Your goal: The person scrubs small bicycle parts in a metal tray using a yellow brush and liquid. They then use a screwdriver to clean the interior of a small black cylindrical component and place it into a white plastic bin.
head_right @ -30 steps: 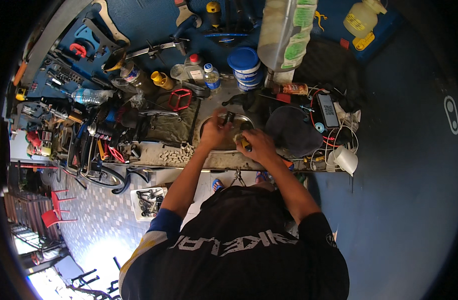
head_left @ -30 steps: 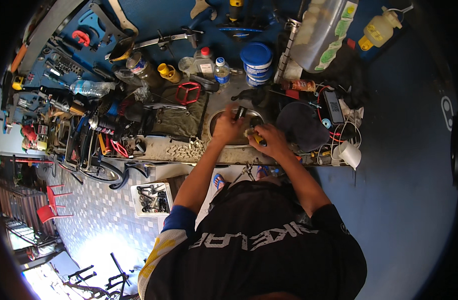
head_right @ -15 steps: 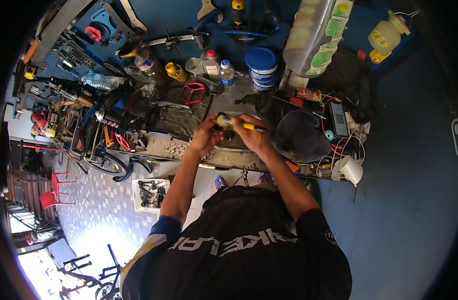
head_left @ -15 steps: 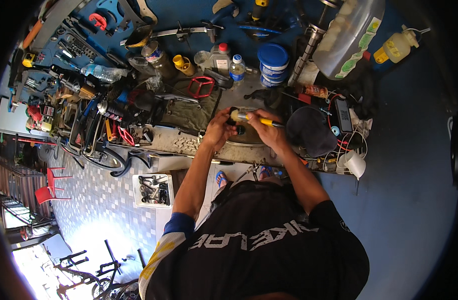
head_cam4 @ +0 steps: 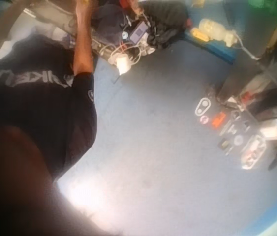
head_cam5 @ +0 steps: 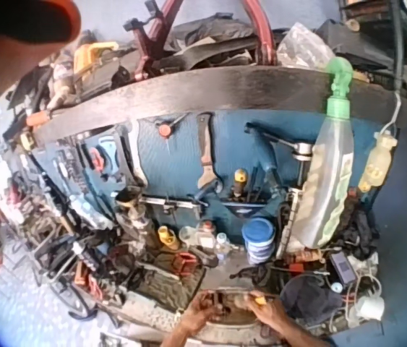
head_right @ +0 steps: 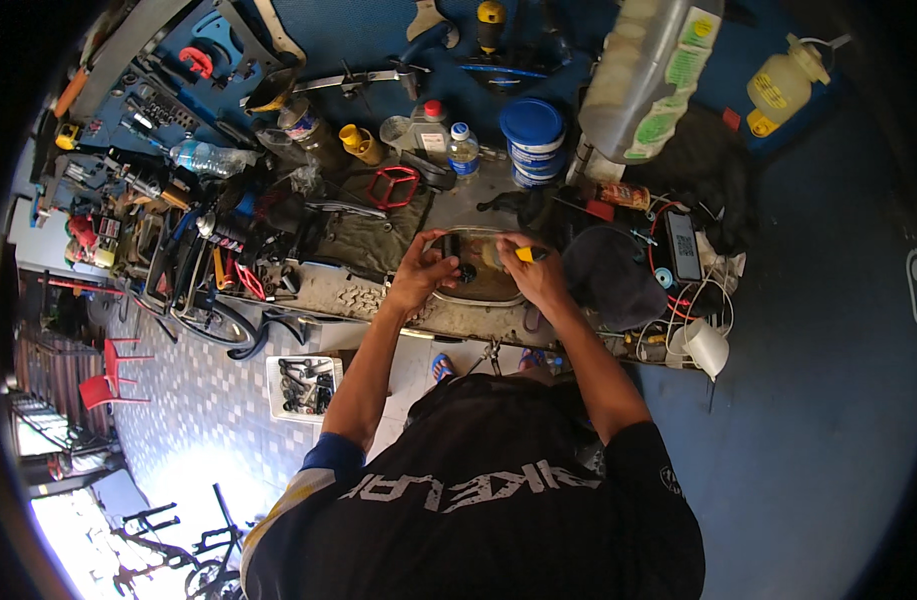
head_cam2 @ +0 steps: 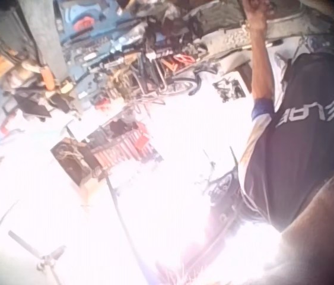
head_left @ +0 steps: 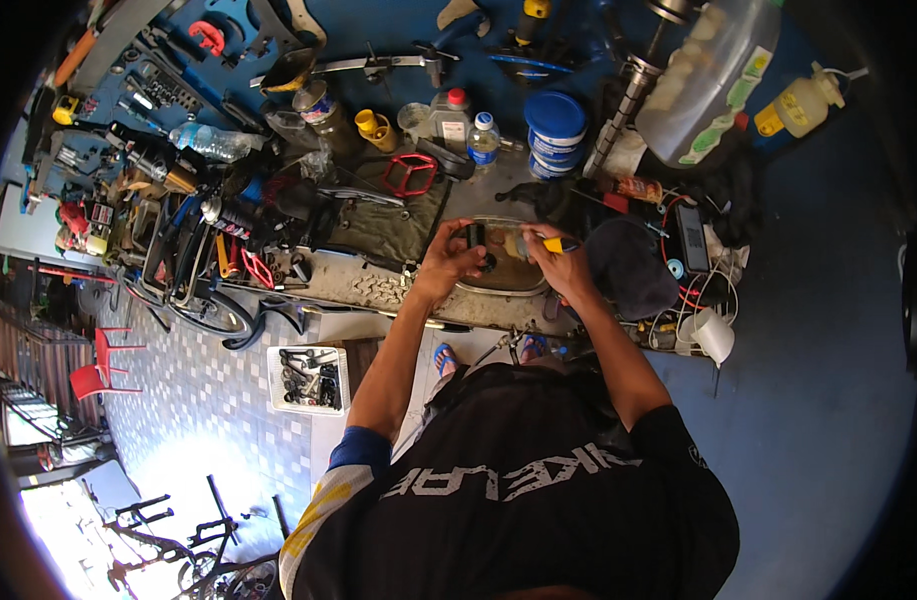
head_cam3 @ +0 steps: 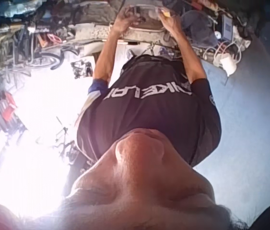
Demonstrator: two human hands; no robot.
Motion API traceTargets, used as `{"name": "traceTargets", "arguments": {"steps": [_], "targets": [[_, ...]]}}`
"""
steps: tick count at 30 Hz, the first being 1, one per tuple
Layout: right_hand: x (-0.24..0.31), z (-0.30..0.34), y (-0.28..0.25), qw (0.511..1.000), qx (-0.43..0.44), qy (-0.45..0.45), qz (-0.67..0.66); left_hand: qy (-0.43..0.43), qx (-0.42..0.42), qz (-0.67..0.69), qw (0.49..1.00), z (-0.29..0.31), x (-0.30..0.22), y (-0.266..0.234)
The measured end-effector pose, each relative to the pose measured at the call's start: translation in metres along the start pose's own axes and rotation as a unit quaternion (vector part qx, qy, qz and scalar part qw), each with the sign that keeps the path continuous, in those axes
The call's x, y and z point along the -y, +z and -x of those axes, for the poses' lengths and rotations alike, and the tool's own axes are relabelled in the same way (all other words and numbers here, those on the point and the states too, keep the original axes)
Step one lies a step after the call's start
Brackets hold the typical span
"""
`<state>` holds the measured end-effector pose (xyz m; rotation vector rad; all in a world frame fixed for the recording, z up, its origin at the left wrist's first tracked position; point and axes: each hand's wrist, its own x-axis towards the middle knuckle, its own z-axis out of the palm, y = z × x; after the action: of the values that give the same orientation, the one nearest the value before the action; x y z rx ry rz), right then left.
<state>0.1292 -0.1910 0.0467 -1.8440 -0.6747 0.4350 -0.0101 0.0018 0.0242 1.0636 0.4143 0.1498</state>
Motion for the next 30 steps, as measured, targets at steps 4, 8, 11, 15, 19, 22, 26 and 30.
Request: {"name": "traceTargets", "arguments": {"steps": [4, 8, 11, 15, 19, 22, 26, 30], "targets": [[-0.027, 0.019, -0.006, 0.995, 0.065, -0.046, 0.056, 0.062, 0.027, -0.091, 0.994, 0.0, -0.001, 0.007], [-0.018, 0.033, -0.008, 0.966, 0.008, -0.164, 0.201, 0.079, -0.026, -0.288, 0.954, 0.001, 0.004, 0.006], [-0.004, 0.017, -0.009, 0.972, -0.021, -0.002, 0.235, 0.104, -0.052, -0.455, 0.883, -0.005, 0.006, 0.012], [0.05, 0.021, 0.005, 0.994, 0.019, -0.095, 0.045, 0.211, -0.036, -0.491, 0.844, -0.008, 0.003, 0.022], [0.033, 0.008, 0.008, 0.987, -0.018, -0.131, 0.096, 0.126, -0.07, -0.513, 0.846, -0.005, 0.001, 0.023], [0.04, 0.015, 0.011, 0.982, 0.001, -0.16, 0.096, 0.095, -0.064, -0.489, 0.865, 0.0, -0.01, 0.025], [0.026, 0.005, -0.003, 0.994, -0.016, -0.038, 0.096, 0.055, -0.057, -0.468, 0.88, 0.007, -0.025, 0.029], [0.032, 0.011, 0.016, 0.998, 0.012, -0.063, 0.006, 0.17, -0.07, -0.44, 0.879, -0.001, -0.004, 0.021]]}}
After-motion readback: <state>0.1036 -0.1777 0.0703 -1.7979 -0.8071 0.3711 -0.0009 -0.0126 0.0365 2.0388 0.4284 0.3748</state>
